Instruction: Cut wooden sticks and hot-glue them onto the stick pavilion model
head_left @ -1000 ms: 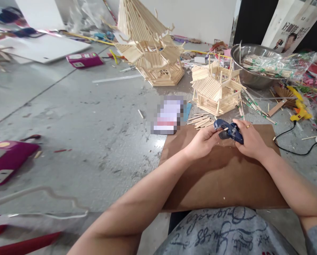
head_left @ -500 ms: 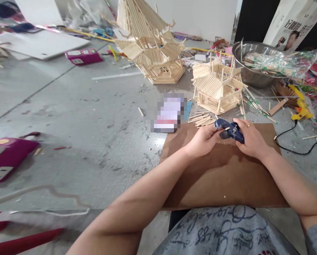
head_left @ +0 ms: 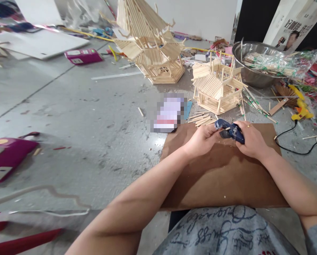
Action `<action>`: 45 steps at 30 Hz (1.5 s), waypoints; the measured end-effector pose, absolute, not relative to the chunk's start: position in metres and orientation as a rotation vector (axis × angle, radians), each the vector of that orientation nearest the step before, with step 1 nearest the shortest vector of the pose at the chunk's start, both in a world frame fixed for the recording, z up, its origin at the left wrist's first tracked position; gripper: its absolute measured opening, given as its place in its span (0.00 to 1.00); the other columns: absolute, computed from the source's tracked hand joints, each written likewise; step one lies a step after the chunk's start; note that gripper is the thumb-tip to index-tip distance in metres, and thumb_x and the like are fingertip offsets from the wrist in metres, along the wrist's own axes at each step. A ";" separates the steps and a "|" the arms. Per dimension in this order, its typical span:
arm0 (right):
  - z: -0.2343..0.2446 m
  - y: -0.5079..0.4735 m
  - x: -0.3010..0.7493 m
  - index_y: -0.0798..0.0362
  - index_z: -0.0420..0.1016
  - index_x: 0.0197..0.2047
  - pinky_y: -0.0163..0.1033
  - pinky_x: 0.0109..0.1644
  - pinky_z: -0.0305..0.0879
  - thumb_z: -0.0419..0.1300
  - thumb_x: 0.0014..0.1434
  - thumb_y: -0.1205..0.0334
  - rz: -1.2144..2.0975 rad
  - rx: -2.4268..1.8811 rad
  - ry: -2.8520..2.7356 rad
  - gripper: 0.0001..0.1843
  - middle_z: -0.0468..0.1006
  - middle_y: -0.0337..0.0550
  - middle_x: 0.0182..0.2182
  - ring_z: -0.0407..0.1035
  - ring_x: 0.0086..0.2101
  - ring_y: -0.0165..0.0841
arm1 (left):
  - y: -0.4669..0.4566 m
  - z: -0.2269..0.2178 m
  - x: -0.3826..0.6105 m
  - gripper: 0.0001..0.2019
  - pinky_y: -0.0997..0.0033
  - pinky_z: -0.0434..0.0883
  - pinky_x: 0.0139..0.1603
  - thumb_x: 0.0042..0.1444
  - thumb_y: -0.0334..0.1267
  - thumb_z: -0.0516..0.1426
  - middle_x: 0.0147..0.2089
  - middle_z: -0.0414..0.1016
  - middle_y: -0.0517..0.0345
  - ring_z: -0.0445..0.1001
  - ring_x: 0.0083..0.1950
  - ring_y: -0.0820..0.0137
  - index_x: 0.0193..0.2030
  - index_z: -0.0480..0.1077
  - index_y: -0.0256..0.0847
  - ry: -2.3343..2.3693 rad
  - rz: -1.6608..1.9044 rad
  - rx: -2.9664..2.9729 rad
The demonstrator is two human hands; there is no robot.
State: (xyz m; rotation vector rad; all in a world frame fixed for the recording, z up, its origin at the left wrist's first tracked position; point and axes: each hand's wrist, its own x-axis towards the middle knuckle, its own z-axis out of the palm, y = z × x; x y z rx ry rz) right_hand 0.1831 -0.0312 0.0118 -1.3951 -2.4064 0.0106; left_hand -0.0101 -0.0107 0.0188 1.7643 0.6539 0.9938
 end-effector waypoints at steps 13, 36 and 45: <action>0.014 -0.034 0.182 0.60 0.57 0.51 0.47 0.43 0.64 0.52 0.45 0.66 -0.003 -1.432 -2.417 0.27 0.71 0.56 0.43 0.66 0.43 0.43 | -0.012 0.024 -0.009 0.17 0.75 0.64 0.29 0.51 0.48 0.54 0.13 0.54 0.65 0.63 0.24 0.75 0.19 0.65 0.38 0.688 0.974 1.580; 0.018 -0.034 0.181 0.56 0.56 0.51 0.46 0.43 0.63 0.52 0.46 0.66 0.073 -1.473 -2.425 0.27 0.70 0.54 0.44 0.65 0.44 0.44 | -0.013 0.023 -0.009 0.16 0.74 0.65 0.28 0.50 0.49 0.55 0.16 0.63 0.60 0.67 0.28 0.71 0.21 0.68 0.38 0.701 0.933 1.504; 0.016 -0.036 0.181 0.57 0.59 0.50 0.43 0.38 0.63 0.52 0.47 0.63 0.014 -1.528 -2.405 0.25 0.72 0.52 0.41 0.67 0.40 0.42 | -0.013 0.021 -0.009 0.20 0.76 0.62 0.25 0.47 0.54 0.55 0.15 0.59 0.62 0.64 0.25 0.74 0.19 0.65 0.38 0.690 0.908 1.483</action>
